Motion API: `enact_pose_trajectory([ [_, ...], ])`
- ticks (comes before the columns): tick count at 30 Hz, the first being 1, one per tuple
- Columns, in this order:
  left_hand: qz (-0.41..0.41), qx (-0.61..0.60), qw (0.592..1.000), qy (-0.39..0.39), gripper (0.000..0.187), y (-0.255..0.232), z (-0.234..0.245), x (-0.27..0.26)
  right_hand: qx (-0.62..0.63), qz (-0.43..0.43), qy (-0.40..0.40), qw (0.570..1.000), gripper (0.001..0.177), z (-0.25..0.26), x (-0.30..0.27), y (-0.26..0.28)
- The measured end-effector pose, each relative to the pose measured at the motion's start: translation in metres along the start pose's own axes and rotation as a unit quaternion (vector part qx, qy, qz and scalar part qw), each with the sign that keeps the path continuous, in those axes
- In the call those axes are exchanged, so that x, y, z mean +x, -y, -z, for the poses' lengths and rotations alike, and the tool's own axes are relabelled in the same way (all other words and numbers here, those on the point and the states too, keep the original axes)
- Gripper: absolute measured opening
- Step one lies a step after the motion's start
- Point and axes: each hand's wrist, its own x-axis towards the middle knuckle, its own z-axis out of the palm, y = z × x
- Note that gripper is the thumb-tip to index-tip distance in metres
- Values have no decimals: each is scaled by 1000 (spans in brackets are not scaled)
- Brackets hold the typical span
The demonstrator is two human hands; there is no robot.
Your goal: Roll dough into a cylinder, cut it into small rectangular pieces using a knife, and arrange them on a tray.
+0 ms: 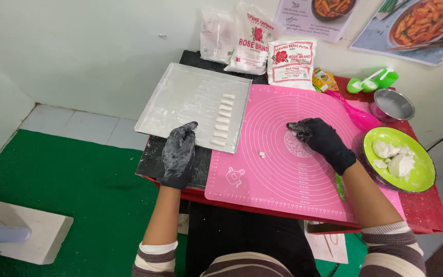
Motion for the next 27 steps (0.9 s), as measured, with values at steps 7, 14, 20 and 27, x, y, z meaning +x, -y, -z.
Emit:
enact_pose_trajectory([
  [7,-2,7,1000,18,32,-5,7,-4,-91,-67,25,993,29,-5,0,-6],
  [14,3,8,999,39,33,-8,12,-7,-137,-66,57,987,31,1,-1,-10],
  [20,-12,9,1000,20,32,3,2,0,-79,-100,41,991,30,9,-1,28],
  [27,-19,-6,1000,16,32,-1,6,-7,-129,-120,5,984,34,11,-12,21],
])
